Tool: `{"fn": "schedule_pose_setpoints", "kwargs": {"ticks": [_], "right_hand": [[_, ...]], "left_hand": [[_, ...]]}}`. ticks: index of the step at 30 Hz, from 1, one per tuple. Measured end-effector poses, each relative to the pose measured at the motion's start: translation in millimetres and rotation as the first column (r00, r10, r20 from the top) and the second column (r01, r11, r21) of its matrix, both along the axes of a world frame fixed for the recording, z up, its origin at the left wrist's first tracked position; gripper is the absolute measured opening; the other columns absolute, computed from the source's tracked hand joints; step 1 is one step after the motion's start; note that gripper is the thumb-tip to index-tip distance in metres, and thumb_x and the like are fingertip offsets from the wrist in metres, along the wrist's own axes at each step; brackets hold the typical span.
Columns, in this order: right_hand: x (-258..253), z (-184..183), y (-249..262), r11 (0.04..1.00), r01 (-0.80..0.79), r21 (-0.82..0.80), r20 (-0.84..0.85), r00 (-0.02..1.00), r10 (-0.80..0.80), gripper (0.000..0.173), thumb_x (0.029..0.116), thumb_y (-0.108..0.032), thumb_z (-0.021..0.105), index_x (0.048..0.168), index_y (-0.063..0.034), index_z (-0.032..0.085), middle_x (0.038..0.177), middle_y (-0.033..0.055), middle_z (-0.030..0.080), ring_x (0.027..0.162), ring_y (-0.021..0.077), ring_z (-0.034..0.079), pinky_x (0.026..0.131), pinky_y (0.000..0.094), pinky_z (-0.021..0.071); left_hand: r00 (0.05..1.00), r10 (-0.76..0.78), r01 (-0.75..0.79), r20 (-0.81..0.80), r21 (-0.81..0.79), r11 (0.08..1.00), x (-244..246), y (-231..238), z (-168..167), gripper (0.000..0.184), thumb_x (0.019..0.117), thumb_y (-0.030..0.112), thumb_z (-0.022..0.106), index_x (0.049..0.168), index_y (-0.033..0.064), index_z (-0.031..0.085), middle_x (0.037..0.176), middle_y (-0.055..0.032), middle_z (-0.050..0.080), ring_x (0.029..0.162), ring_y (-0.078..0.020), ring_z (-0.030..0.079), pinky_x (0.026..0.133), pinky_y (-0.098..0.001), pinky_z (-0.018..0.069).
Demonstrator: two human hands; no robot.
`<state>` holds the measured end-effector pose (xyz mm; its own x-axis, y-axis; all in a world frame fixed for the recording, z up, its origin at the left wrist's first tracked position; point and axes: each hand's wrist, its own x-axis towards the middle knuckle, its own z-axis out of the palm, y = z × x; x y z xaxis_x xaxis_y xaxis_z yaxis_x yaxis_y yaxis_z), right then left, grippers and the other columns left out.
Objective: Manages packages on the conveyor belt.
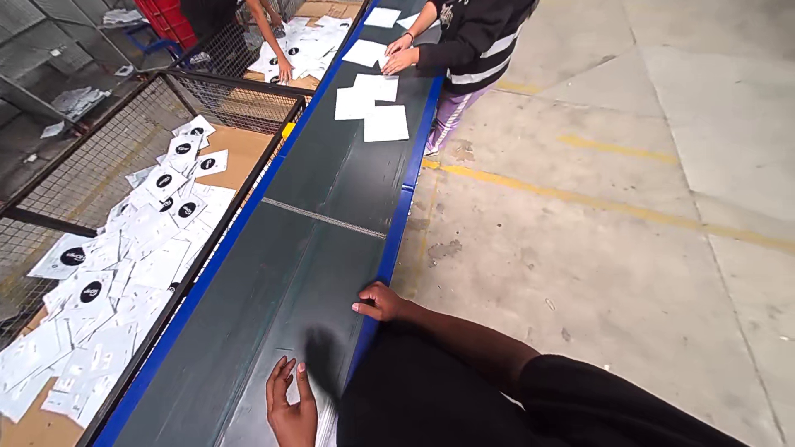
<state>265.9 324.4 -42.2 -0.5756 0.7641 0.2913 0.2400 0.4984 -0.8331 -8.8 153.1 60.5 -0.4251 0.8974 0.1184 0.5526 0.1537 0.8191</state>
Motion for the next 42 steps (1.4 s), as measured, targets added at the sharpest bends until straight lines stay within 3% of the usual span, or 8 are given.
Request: {"fn": "schedule_pose_setpoints", "kwargs": {"ticks": [7,13,29,36,42], "right_hand": [[-0.4,-2.7,-0.1,1.0,0.016,-0.012,-0.022,1.0,-0.016,0.053,0.1029,-0.042,0.058,0.061,-0.0118,0.048,0.052,0.0013,0.043,0.05,0.016,0.046,0.053,0.0376,0.0396],[0.4,-2.7,0.5,1.0,0.01,-0.028,-0.003,1.0,-0.01,0.053,0.1029,-0.043,0.058,0.061,-0.0113,0.049,0.053,0.0016,0.044,0.051,0.016,0.047,0.054,0.038,0.0404],[-1.3,-2.8,-0.1,1.0,-0.003,0.003,-0.103,0.995,0.003,0.051,0.1031,-0.036,0.059,0.06,-0.0105,0.046,0.052,0.0013,0.041,0.048,0.0136,0.043,0.049,0.0334,0.0367],[-1.5,1.1,0.5,1.0,0.005,-0.023,-0.112,0.994,-0.008,0.05,0.1031,-0.034,0.059,0.06,-0.0102,0.046,0.052,0.0015,0.041,0.048,0.0137,0.043,0.05,0.0338,0.0364],[-1.8,3.0,1.9,0.999,-0.01,-0.038,-0.135,0.991,0.005,0.049,0.1031,-0.031,0.059,0.061,-0.0102,0.046,0.052,0.0007,0.041,0.048,0.0118,0.042,0.049,0.0311,0.0347]], "left_hand": [[0.996,-0.048,0.044,0.08,0.054,0.998,14.1,10.8,10.0,0.032,0.0961,0.026,0.068,0.113,-0.001,0.071,0.13,-0.0144,0.065,0.116,-0.019,0.066,0.095,-0.0343,0.06],[0.981,-0.14,0.142,0.131,-0.001,0.99,35.4,7.7,1.6,0.031,0.096,0.027,0.068,0.113,0.0015,0.072,0.128,-0.0123,0.066,0.115,-0.0192,0.067,0.093,-0.0354,0.0611],[0.978,-0.179,0.187,0.105,-0.072,0.98,35.1,3.7,-15.4,0.035,0.0953,0.033,0.068,0.113,0.0034,0.073,0.132,-0.0133,0.064,0.118,-0.02,0.065,0.094,-0.0364,0.0603],[0.964,-0.253,0.238,-0.086,-0.154,0.959,36.8,15.8,-45.0,0.039,0.0953,0.04,0.065,0.115,0.0071,0.075,0.143,-0.0174,0.057,0.134,-0.0307,0.054,0.11,-0.0502,0.0477],[0.93,-0.296,0.267,-0.216,-0.154,0.951,45.1,34.4,-64.2,0.058,0.0947,0.049,0.061,0.133,0.0055,0.066,0.153,-0.0226,0.047,0.147,-0.0392,0.038,0.119,-0.0547,0.0362]]}}
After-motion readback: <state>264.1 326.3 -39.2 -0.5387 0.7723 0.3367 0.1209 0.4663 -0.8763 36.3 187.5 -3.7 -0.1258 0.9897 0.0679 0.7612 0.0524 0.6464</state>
